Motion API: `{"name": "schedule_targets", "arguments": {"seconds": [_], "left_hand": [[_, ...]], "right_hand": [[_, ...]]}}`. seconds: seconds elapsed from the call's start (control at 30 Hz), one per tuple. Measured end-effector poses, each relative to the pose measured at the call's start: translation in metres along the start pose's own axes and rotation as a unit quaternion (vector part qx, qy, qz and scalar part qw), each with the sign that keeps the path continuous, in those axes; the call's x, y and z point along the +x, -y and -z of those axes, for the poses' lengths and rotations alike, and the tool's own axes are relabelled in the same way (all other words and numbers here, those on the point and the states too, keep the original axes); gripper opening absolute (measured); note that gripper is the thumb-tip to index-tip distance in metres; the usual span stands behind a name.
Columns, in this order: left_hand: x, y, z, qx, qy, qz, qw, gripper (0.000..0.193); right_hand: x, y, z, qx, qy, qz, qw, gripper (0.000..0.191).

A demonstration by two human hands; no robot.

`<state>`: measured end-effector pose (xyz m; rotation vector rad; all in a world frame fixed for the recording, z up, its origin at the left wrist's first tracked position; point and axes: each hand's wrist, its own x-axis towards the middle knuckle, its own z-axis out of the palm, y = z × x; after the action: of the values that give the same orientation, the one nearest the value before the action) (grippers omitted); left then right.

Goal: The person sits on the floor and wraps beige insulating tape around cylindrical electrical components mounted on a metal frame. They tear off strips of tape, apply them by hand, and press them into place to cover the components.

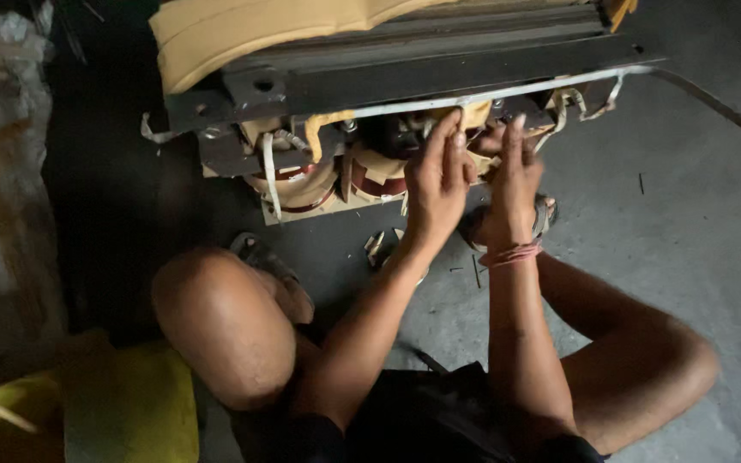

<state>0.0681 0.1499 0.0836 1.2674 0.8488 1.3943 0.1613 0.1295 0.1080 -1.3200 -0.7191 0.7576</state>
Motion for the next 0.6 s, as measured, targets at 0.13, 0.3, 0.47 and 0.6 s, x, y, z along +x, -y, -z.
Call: {"name": "schedule_targets", "arguments": {"seconds": [0.13,0.3,0.47,0.6], "left_hand": [[0.020,0.002,0.015,-0.148,0.105,0.043,0.982,0.041],[0.027,0.005,0.020,-0.103,0.158,0.054,0.981,0.037],[0.017,0.000,-0.003,-0.136,-0.025,-0.016,0.990,0.025],[0.017,-0.005,-0.002,-0.034,-0.039,-0.047,0.998,0.017]], "right_hand": [[-0.002,-0.003,0.003,0.131,0.086,-0.101,0.982,0.038],[0.001,0.005,0.006,0.217,0.034,-0.011,0.976,0.027],[0.003,0.011,0.015,0.217,-0.053,0.021,0.974,0.039],[0.019,-0.008,0.031,0.187,-0.025,0.080,0.979,0.032]]}}
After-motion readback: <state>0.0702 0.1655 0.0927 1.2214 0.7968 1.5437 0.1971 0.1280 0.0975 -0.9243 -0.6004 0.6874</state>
